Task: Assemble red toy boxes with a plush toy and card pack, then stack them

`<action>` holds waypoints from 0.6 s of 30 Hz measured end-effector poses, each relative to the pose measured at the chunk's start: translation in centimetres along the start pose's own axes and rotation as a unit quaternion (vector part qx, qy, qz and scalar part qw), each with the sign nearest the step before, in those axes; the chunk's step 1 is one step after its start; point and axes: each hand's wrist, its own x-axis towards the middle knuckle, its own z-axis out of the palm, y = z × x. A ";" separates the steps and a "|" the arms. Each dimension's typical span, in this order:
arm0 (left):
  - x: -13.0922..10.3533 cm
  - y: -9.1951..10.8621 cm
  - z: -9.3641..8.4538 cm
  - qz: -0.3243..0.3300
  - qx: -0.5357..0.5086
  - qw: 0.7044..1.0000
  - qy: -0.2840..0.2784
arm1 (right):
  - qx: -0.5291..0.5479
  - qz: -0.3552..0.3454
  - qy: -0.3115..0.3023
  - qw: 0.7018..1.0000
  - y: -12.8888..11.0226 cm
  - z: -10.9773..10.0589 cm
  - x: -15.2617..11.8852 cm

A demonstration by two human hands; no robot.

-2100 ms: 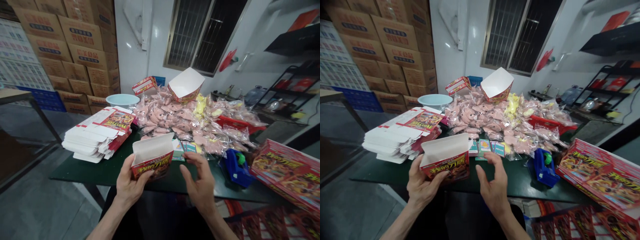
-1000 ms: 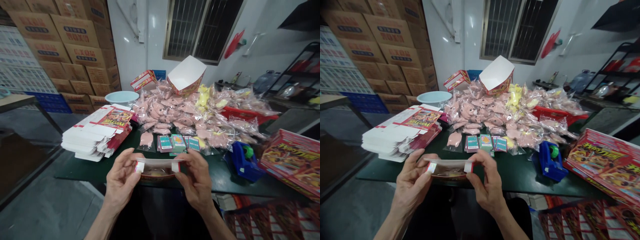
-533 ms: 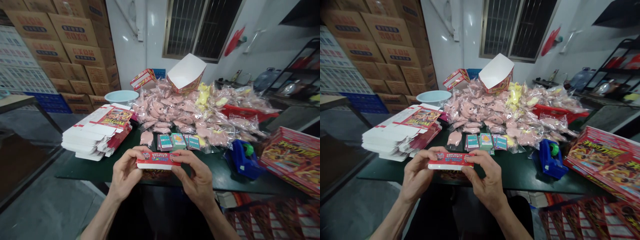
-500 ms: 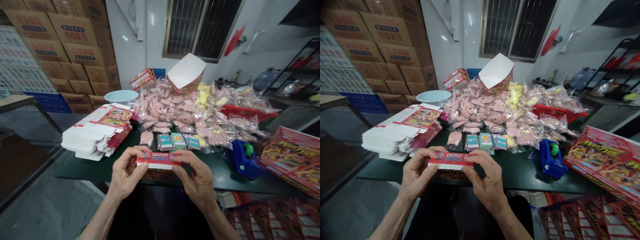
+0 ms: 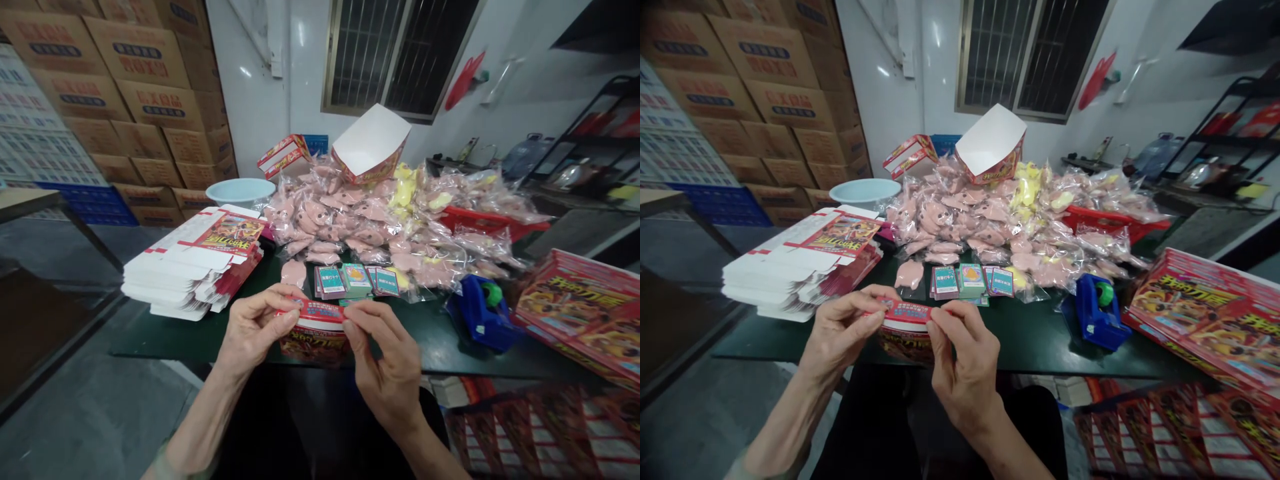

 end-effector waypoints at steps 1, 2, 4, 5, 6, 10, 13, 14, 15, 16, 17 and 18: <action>0.0 -0.1 0.0 0.012 -0.006 1.000 -0.003 | -0.007 -0.015 0.007 1.000 0.1 0.3 -0.4; 0.0 -0.2 0.0 0.032 -0.009 0.999 -0.004 | -0.013 -0.028 0.014 0.999 0.3 0.6 -0.9; -0.2 -0.7 0.2 0.075 0.009 0.997 -0.008 | -0.021 -0.049 0.028 0.998 0.8 1.5 -1.8; -0.3 -0.9 0.3 0.096 0.027 0.995 -0.014 | -0.022 -0.056 0.038 0.997 1.0 2.1 -2.2; -0.4 -1.1 0.4 0.109 0.049 0.993 -0.022 | -0.022 -0.059 0.049 0.997 1.2 2.6 -2.5; -0.6 -1.5 0.7 0.123 0.123 0.984 -0.029 | -0.022 -0.049 0.085 0.995 1.5 4.4 -3.2; -0.5 -1.5 0.8 0.130 0.154 0.979 -0.019 | -0.015 -0.043 0.095 0.994 1.5 4.9 -3.3; -0.4 -1.5 0.8 0.136 0.160 0.978 -0.016 | -0.009 -0.042 0.095 0.995 1.6 4.8 -3.3; -0.3 -1.4 0.8 0.143 0.165 0.976 -0.011 | -0.001 -0.043 0.093 0.995 1.7 4.7 -3.2; -0.1 -1.3 0.8 0.151 0.170 0.974 -0.007 | 0.011 -0.046 0.090 0.995 1.9 4.5 -3.2; 0.0 -1.2 0.7 0.157 0.177 0.972 -0.005 | 0.024 -0.049 0.085 0.995 2.0 4.3 -3.1; 0.2 -1.1 0.7 0.162 0.185 0.969 -0.006 | 0.040 -0.050 0.080 0.995 2.1 4.0 -2.9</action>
